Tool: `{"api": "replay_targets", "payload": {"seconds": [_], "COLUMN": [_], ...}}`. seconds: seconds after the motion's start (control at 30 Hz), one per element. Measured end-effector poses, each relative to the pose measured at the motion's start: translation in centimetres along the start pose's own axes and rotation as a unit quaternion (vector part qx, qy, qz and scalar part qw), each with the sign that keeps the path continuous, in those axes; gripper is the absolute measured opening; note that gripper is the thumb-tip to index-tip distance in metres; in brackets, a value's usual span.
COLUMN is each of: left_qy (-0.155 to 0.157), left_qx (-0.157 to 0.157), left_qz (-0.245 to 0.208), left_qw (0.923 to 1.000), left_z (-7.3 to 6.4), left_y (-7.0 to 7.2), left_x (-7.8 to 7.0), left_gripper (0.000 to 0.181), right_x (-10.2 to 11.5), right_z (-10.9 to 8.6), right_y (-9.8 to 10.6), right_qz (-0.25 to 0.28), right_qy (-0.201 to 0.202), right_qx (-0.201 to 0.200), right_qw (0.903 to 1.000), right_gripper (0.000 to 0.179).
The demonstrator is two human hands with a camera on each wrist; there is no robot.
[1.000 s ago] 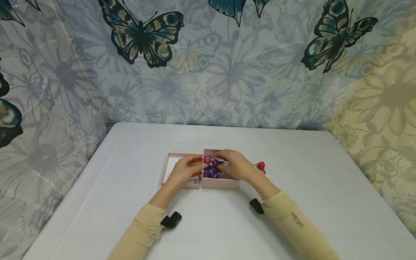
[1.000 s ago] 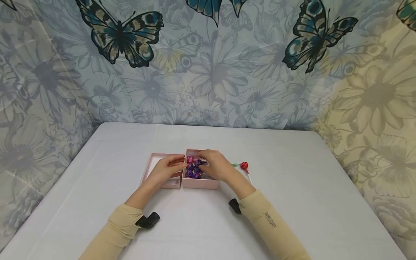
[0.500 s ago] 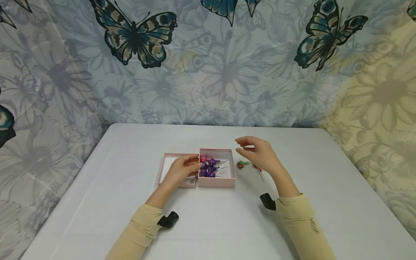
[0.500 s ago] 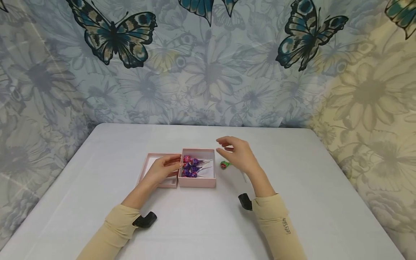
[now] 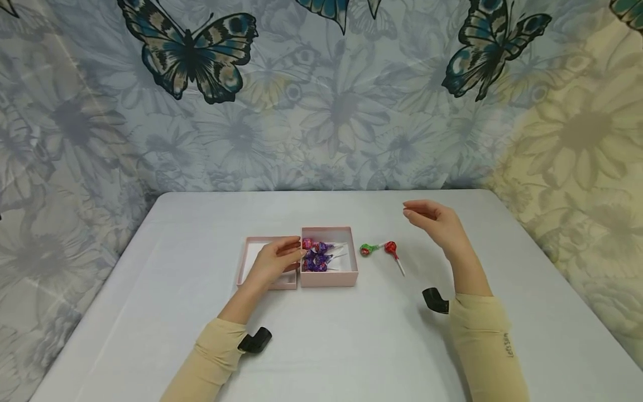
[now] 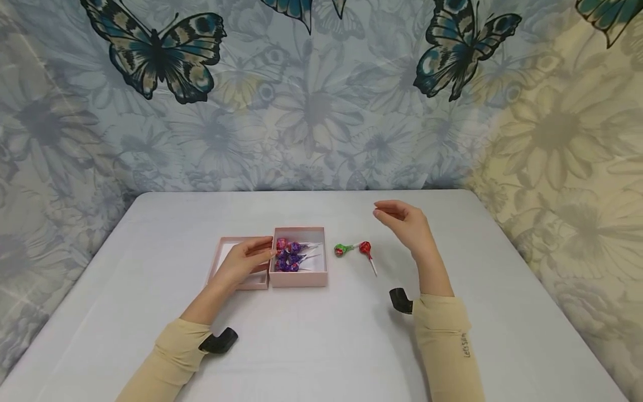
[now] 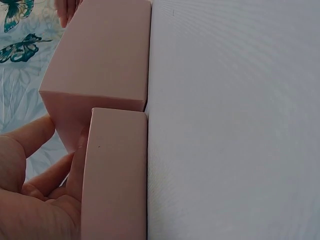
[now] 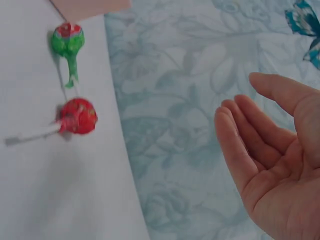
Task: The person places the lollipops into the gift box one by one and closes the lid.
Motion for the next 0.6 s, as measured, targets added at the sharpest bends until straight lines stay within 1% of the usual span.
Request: {"api": "replay_targets", "payload": {"seconds": [0.1,0.2,0.27,0.37,0.43,0.6], "left_qy": [0.002,0.001,0.003,0.003,0.004,0.003], "left_qx": [0.001,0.001,-0.001,0.001,0.001,0.004], "left_qz": [0.001,0.006,0.005,0.003,-0.002,-0.001], "left_qw": [1.0,1.0,1.0,1.0,1.0,1.0], "left_z": [-0.1,-0.1,0.0,0.0,0.0,0.0], "left_y": [0.0,0.0,0.0,-0.1,-0.1,0.0], "left_x": [0.0,0.0,0.0,0.0,-0.1,-0.1], "left_gripper": [0.049,0.048,0.048,0.048,0.048,0.048], "right_x": [-0.5,-1.0,-1.3,-1.7,-2.1,-2.9], "right_z": [0.0,0.2,0.3,0.5,0.7,1.2], "right_y": [0.6,0.6,0.5,0.2,-0.1,-1.0], "right_qz": [0.004,0.002,-0.011,-0.05,-0.089,-0.193], "right_qy": [-0.012,-0.026,-0.035,-0.044,-0.047,-0.049], "right_qx": [0.0,0.011,0.023,0.038,0.047,0.047], "right_qw": [0.9999,0.9996,0.9991,0.997,0.9939,0.9789], "right_gripper": [0.057,0.057,0.057,0.057,0.057,0.05]}}
Point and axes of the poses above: each hand's wrist, its own z-axis towards the middle knuckle, its own y-axis out of the back of the hand, x = y × z, the point moved 4 cm from there along z, towards the middle knuckle, and after that the axes turned 9 degrees about -y, right-handed, at the moved point
